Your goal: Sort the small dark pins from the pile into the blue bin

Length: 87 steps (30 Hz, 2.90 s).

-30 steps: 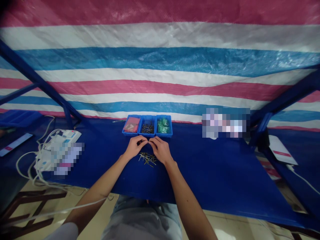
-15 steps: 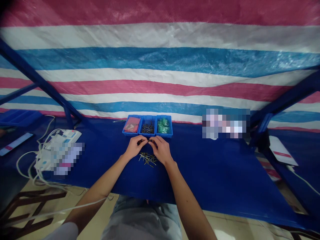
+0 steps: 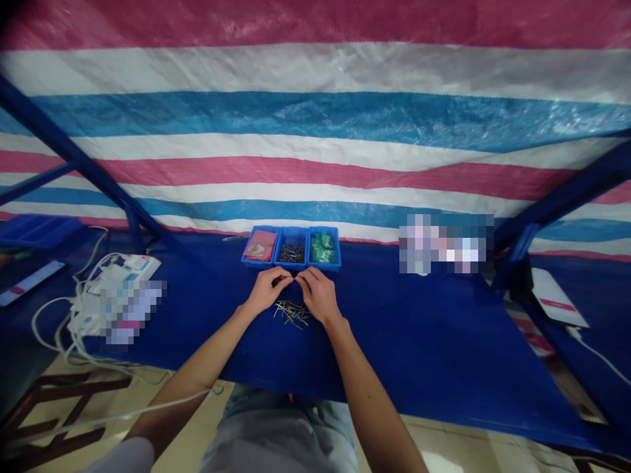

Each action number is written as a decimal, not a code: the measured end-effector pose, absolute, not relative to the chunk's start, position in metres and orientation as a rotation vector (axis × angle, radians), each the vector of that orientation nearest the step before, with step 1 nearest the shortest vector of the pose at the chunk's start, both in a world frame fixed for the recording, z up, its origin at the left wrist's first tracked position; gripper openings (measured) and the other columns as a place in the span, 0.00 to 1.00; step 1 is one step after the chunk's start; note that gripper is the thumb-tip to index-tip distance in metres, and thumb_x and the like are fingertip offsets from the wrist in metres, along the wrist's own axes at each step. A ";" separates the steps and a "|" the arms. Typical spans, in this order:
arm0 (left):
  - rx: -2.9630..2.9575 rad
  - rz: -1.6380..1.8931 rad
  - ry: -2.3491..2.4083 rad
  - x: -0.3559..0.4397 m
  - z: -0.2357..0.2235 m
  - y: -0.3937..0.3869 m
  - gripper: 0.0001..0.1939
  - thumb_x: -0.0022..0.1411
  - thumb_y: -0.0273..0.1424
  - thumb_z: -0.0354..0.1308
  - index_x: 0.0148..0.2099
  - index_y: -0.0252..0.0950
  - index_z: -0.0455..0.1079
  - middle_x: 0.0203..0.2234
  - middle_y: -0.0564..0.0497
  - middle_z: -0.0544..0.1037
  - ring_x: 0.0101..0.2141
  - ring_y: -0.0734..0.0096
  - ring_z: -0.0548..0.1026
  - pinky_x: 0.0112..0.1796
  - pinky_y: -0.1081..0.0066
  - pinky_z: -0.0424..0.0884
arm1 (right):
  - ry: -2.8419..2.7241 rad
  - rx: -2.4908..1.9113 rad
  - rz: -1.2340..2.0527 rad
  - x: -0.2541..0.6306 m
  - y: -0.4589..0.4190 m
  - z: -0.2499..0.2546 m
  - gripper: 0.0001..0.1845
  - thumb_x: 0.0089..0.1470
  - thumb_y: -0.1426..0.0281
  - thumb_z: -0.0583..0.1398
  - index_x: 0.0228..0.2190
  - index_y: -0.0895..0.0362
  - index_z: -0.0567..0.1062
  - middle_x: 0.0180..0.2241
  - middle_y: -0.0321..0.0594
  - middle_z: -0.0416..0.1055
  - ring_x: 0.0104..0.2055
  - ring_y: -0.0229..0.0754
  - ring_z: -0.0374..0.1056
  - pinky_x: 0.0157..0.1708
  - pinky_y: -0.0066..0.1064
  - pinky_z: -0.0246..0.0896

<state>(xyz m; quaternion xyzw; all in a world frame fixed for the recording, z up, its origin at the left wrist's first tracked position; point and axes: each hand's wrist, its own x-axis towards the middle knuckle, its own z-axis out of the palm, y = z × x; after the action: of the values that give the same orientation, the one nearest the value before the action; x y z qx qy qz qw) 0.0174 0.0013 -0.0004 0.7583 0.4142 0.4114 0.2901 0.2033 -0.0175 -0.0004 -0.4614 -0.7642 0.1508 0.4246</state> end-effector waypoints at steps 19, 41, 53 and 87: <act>1.995 1.104 1.131 0.017 -0.002 0.002 0.11 0.67 0.36 0.57 0.37 0.34 0.75 0.29 0.51 0.77 0.28 0.73 0.72 0.31 0.74 0.66 | -1.899 -1.137 0.380 0.203 -0.018 0.001 0.11 0.66 0.66 0.54 0.39 0.52 0.77 0.39 0.41 0.73 0.41 0.42 0.71 0.44 0.32 0.66; 1.987 1.061 1.106 0.018 0.002 0.001 0.12 0.68 0.38 0.56 0.41 0.34 0.75 0.30 0.50 0.78 0.28 0.74 0.72 0.30 0.75 0.65 | -1.871 -1.093 0.356 0.204 -0.015 -0.008 0.12 0.65 0.66 0.56 0.43 0.50 0.80 0.40 0.42 0.75 0.42 0.43 0.73 0.45 0.34 0.70; 2.015 1.061 1.091 0.016 0.002 0.001 0.14 0.69 0.37 0.55 0.37 0.34 0.75 0.28 0.50 0.76 0.28 0.72 0.71 0.32 0.74 0.66 | -1.961 -1.074 0.302 0.205 -0.015 -0.011 0.14 0.66 0.66 0.56 0.48 0.49 0.79 0.43 0.42 0.75 0.43 0.42 0.73 0.45 0.34 0.71; 2.038 1.130 1.029 0.018 0.000 0.000 0.12 0.68 0.36 0.56 0.37 0.34 0.76 0.30 0.48 0.78 0.30 0.70 0.74 0.35 0.71 0.69 | -2.006 -1.168 0.451 0.202 -0.018 0.001 0.18 0.70 0.65 0.47 0.29 0.54 0.67 0.29 0.38 0.67 0.30 0.39 0.64 0.33 0.29 0.56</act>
<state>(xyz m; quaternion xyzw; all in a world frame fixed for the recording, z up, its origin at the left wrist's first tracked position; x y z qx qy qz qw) 0.0177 -0.0005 0.0001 0.7651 0.3862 0.4241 0.2927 0.2019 -0.0182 0.0011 -0.4570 -0.7851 0.1765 0.3789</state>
